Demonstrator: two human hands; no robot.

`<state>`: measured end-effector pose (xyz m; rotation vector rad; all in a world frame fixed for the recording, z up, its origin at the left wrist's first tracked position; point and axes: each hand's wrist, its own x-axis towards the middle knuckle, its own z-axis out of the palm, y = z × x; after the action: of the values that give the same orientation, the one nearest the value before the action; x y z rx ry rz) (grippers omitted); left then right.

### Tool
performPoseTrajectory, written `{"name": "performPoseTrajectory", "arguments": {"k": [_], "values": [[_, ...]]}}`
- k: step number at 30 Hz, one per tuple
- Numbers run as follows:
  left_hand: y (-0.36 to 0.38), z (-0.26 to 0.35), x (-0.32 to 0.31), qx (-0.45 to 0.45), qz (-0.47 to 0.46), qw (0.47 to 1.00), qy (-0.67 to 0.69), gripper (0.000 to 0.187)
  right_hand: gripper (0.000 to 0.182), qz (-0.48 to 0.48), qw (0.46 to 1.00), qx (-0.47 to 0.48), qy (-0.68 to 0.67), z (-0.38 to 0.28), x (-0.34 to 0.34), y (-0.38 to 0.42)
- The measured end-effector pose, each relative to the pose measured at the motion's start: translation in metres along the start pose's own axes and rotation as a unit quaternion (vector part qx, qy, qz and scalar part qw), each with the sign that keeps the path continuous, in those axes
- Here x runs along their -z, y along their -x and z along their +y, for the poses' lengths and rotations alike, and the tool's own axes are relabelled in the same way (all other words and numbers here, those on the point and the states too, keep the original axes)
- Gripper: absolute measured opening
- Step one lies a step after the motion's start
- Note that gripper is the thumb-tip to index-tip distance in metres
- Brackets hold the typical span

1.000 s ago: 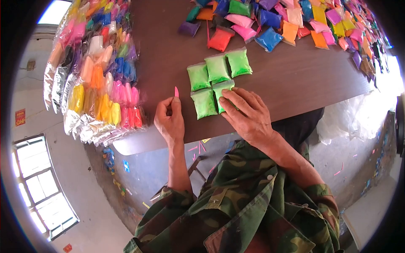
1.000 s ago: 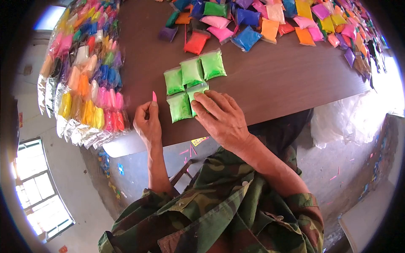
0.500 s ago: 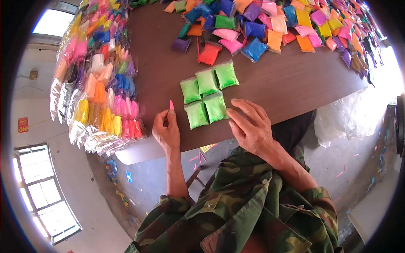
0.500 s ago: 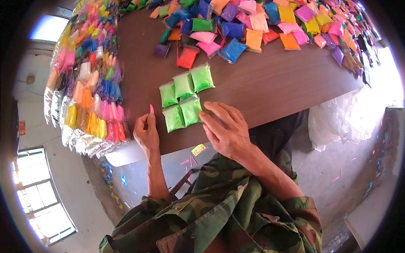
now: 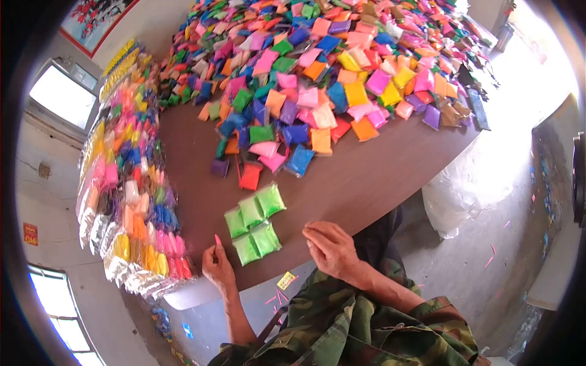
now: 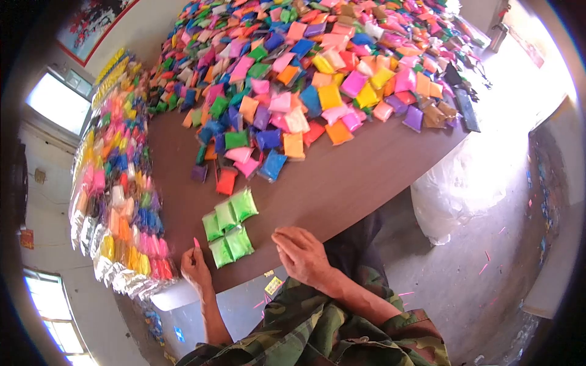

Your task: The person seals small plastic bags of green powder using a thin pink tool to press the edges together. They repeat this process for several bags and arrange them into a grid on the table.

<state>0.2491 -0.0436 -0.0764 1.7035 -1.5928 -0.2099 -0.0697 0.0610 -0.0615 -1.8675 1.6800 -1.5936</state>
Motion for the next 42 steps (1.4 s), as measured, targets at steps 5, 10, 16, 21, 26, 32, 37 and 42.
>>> {"name": "performPoseTrajectory", "arguments": {"k": [5,10,16,21,26,32,37,42], "values": [[0.000,-0.001,-0.002,-0.004,0.003,1.000,0.000,0.021,0.034,-0.004,1.000,-0.002,-0.031,0.002,0.001,0.003],[-0.001,-0.005,-0.001,0.000,-0.001,0.999,-0.035,0.022,0.035,-0.005,0.998,-0.003,-0.066,0.007,0.005,0.003],[-0.003,-0.009,-0.004,-0.009,0.009,0.999,-0.049,0.023,0.029,-0.029,0.988,-0.075,-0.132,0.009,0.014,-0.005],[-0.002,-0.007,-0.003,-0.008,0.008,0.998,-0.061,0.026,0.023,-0.053,0.977,-0.099,-0.178,0.019,0.022,-0.016],[-0.005,-0.022,-0.007,-0.020,0.019,0.998,-0.058,0.029,0.021,-0.065,0.963,-0.127,-0.230,0.033,0.029,-0.025],[-0.004,-0.024,-0.009,-0.019,0.030,0.998,-0.052,0.030,0.022,-0.036,0.966,-0.154,-0.206,0.063,0.068,-0.066],[-0.002,-0.007,-0.008,-0.008,0.025,0.998,-0.055,0.030,0.021,0.133,0.976,-0.171,-0.031,0.142,0.146,-0.187],[-0.001,-0.014,-0.007,0.009,0.023,0.998,-0.065,0.030,0.024,0.239,0.957,-0.096,0.131,0.241,0.206,-0.311]]}}
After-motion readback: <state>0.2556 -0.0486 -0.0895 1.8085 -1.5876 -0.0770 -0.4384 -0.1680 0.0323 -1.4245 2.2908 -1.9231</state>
